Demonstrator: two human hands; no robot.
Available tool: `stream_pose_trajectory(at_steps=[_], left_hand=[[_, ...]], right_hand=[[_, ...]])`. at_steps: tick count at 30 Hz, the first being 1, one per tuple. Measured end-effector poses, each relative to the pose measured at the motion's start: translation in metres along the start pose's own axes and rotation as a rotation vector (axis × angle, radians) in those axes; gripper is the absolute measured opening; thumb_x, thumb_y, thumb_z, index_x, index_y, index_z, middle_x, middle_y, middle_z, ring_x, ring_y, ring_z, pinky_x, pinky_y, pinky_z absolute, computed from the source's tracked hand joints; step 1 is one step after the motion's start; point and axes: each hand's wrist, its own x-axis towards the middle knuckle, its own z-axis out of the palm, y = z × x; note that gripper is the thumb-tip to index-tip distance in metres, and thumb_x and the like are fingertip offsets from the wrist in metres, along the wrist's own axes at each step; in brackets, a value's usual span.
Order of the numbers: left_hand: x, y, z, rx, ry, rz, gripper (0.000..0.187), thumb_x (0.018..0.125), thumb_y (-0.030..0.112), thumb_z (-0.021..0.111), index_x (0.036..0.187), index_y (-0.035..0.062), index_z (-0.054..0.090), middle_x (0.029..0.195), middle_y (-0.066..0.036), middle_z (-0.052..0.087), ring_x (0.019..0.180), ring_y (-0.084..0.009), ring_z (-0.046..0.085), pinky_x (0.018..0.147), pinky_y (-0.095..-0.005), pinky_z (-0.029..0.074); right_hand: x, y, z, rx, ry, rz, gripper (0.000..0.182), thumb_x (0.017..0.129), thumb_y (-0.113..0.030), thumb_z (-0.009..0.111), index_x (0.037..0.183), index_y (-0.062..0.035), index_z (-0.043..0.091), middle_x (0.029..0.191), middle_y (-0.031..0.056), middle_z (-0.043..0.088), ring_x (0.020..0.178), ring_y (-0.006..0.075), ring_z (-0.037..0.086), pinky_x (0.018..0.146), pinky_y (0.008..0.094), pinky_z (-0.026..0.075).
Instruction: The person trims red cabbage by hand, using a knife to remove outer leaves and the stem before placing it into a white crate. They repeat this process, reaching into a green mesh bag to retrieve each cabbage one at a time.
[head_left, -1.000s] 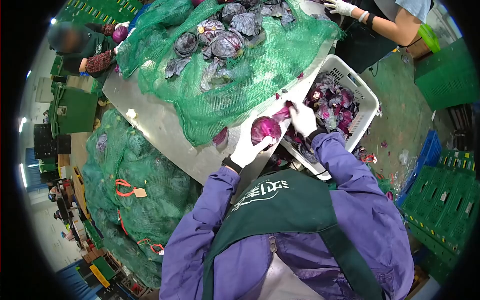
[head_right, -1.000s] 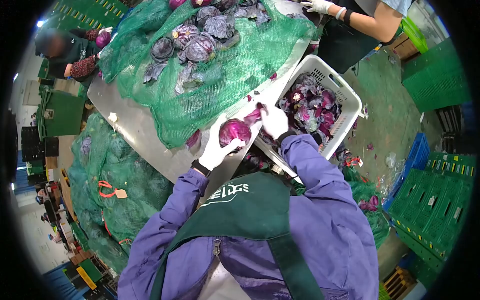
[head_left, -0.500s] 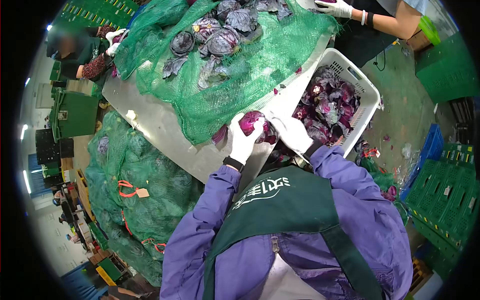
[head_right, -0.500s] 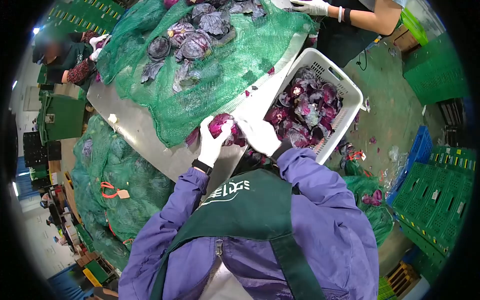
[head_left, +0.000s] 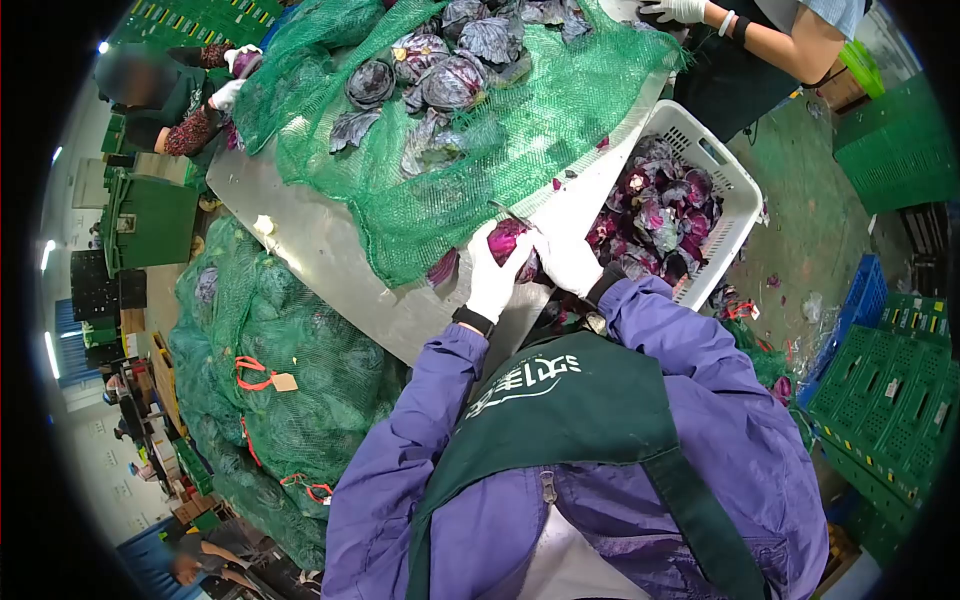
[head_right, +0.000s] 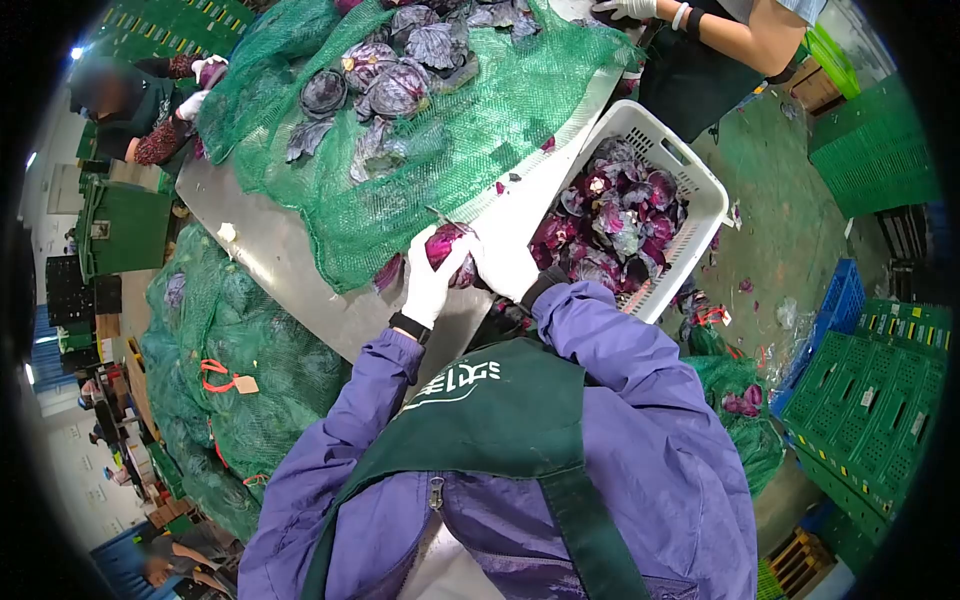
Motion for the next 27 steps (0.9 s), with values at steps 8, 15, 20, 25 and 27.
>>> stream_pose_trajectory(at_steps=[8,15,20,25,27], left_hand=[[-0.009,0.001,-0.003,-0.046,-0.012,0.038,0.071,0.08,0.031,0.076,0.133,-0.0001,0.04,0.129,-0.02,0.045,0.118,-0.0279,0.047,0.102,-0.0384,0.04],[-0.002,-0.03,-0.017,-0.107,-0.12,0.049,0.071,0.082,0.026,0.075,0.137,0.0028,0.036,0.129,-0.015,0.044,0.119,-0.0243,0.045,0.103,-0.0374,0.039],[-0.018,-0.006,-0.019,-0.074,-0.153,0.201,0.076,0.076,0.024,0.08,0.135,0.0018,0.037,0.131,-0.015,0.043,0.122,-0.0252,0.044,0.105,-0.0385,0.036],[-0.034,-0.027,-0.032,0.05,-0.204,0.357,0.078,0.075,0.015,0.078,0.138,0.0041,0.032,0.134,-0.017,0.043,0.123,-0.0273,0.045,0.104,-0.0401,0.039],[-0.036,-0.039,-0.038,0.014,-0.258,0.417,0.079,0.078,0.012,0.075,0.14,0.0054,0.028,0.138,-0.017,0.039,0.125,-0.0271,0.044,0.105,-0.0401,0.04]], right_hand=[[0.012,0.003,-0.009,0.043,0.024,0.165,0.032,0.092,-0.032,0.053,0.106,-0.0053,0.064,0.101,0.021,0.063,0.096,0.038,0.06,0.087,0.0435,0.047],[0.024,0.004,0.0,-0.136,0.115,0.007,0.032,0.085,-0.031,0.059,0.107,-0.0082,0.065,0.101,0.0192,0.063,0.101,0.0386,0.055,0.094,0.0515,0.039],[0.023,0.036,0.003,-0.159,0.068,0.157,0.037,0.085,-0.029,0.059,0.117,-0.01,0.062,0.114,0.0203,0.06,0.109,0.0374,0.053,0.097,0.048,0.04],[0.016,0.036,-0.027,0.402,0.135,0.551,0.042,0.087,-0.022,0.063,0.125,-0.005,0.055,0.084,0.0138,0.067,0.07,0.0258,0.067,0.064,0.0355,0.054],[0.015,0.035,-0.026,0.86,0.28,0.671,0.043,0.086,-0.016,0.068,0.126,-0.0049,0.055,0.072,0.0036,0.062,0.055,0.0104,0.057,0.05,0.025,0.047]])
